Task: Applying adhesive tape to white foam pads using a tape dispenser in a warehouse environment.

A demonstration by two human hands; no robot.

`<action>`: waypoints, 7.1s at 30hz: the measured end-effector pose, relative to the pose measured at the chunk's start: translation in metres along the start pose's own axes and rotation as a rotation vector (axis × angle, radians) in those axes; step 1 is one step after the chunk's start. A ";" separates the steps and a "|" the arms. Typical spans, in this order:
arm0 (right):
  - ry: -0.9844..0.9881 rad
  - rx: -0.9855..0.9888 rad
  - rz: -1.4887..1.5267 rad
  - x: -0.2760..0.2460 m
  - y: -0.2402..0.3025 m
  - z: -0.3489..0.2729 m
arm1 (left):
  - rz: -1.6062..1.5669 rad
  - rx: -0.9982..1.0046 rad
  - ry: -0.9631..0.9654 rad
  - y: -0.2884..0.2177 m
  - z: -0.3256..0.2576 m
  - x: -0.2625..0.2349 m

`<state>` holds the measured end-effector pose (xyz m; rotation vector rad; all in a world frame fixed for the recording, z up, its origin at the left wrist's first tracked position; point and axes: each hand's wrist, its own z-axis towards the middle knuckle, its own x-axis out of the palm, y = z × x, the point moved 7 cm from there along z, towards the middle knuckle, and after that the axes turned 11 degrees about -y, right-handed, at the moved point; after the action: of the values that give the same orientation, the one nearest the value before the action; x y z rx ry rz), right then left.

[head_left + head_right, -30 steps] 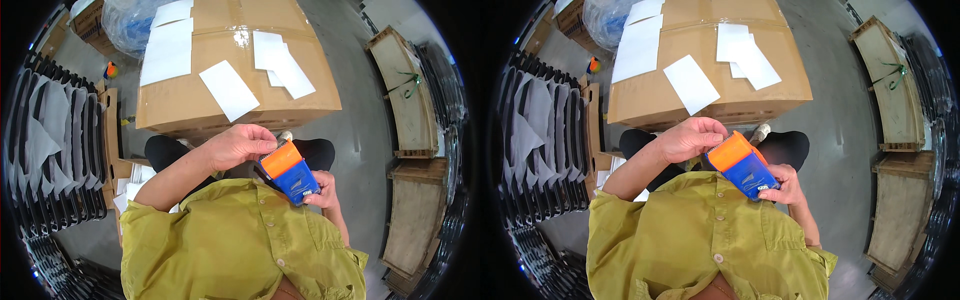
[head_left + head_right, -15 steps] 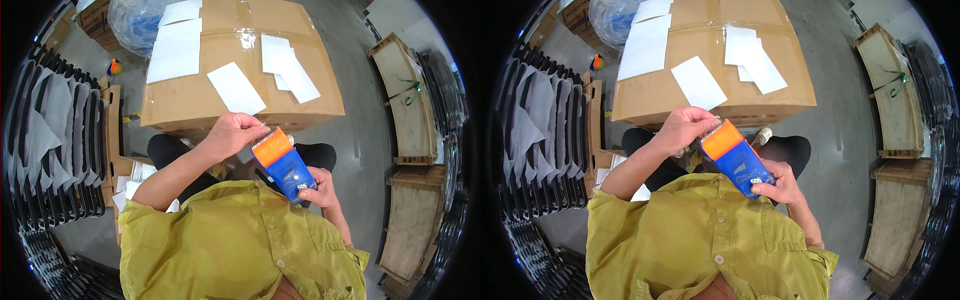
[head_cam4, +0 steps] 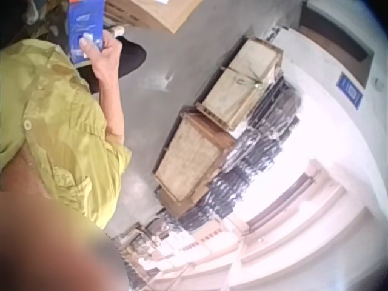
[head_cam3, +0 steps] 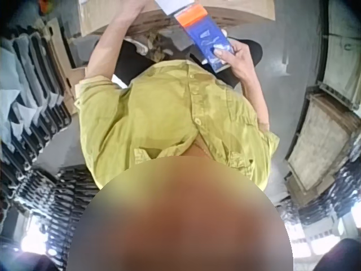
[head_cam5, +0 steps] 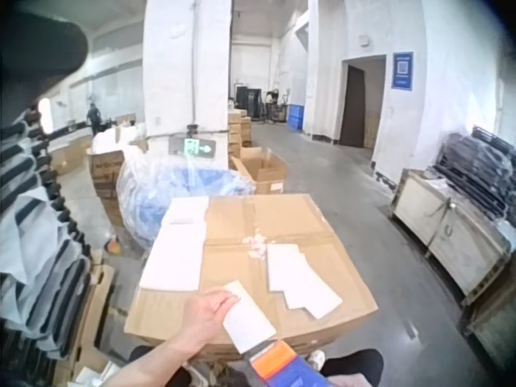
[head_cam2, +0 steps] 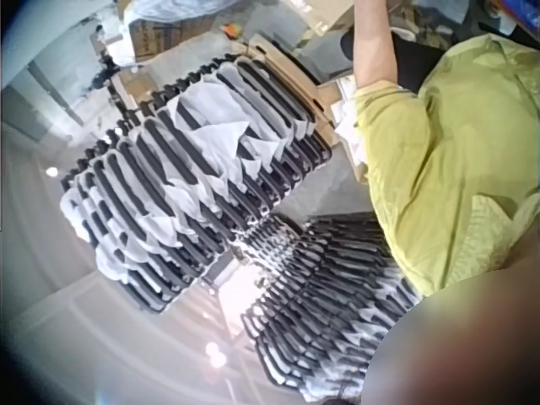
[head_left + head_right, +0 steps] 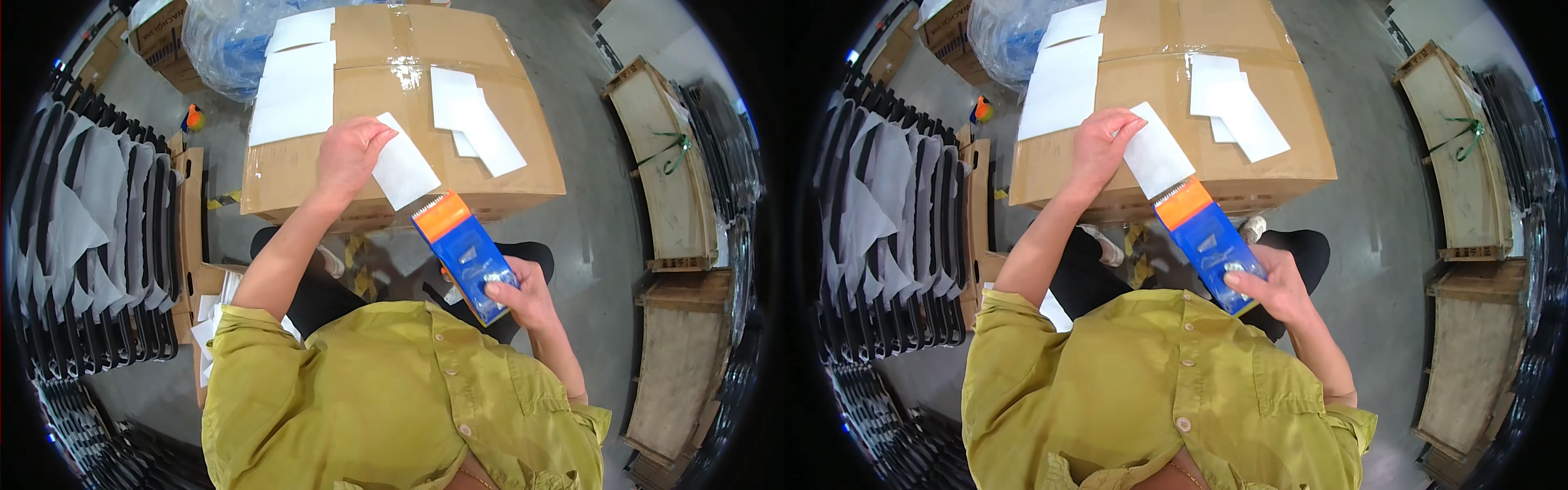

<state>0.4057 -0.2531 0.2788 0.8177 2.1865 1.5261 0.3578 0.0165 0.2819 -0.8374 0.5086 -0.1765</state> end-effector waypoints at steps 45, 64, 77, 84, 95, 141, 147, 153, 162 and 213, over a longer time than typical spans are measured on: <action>-0.197 0.254 0.152 -0.053 -0.102 0.019 | 0.027 0.617 -0.079 -0.149 -0.084 -0.055; -0.140 0.288 0.246 -0.046 -0.108 0.010 | 1.107 0.204 0.100 0.051 -0.047 -0.127; -0.116 0.275 0.260 -0.044 -0.102 0.000 | 0.813 0.265 0.029 -0.017 -0.023 -0.094; -0.092 0.255 0.241 -0.039 -0.098 0.004 | 0.347 0.450 0.210 -0.049 0.014 0.068; -0.210 0.236 0.305 -0.061 -0.109 -0.025 | 0.562 0.375 0.552 -0.015 0.031 0.135; -0.021 0.021 0.180 0.045 -0.020 -0.037 | -0.014 -0.130 0.535 -0.021 0.028 0.014; -0.012 0.101 0.246 0.053 -0.030 -0.027 | 0.133 0.409 0.356 -0.016 0.013 0.032; -0.059 0.105 0.324 0.059 -0.032 -0.015 | 0.297 0.365 0.375 0.005 0.006 0.049; -0.037 0.164 0.335 0.051 -0.048 -0.015 | 0.033 -0.185 0.106 -0.026 -0.033 -0.041; -0.405 0.245 0.510 -0.086 -0.115 -0.023 | 0.506 0.569 -0.061 -0.068 0.120 -0.054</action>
<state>0.4289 -0.3535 0.1763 1.7022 1.9642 1.1511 0.3739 0.0695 0.4196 -0.1441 0.5603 0.1679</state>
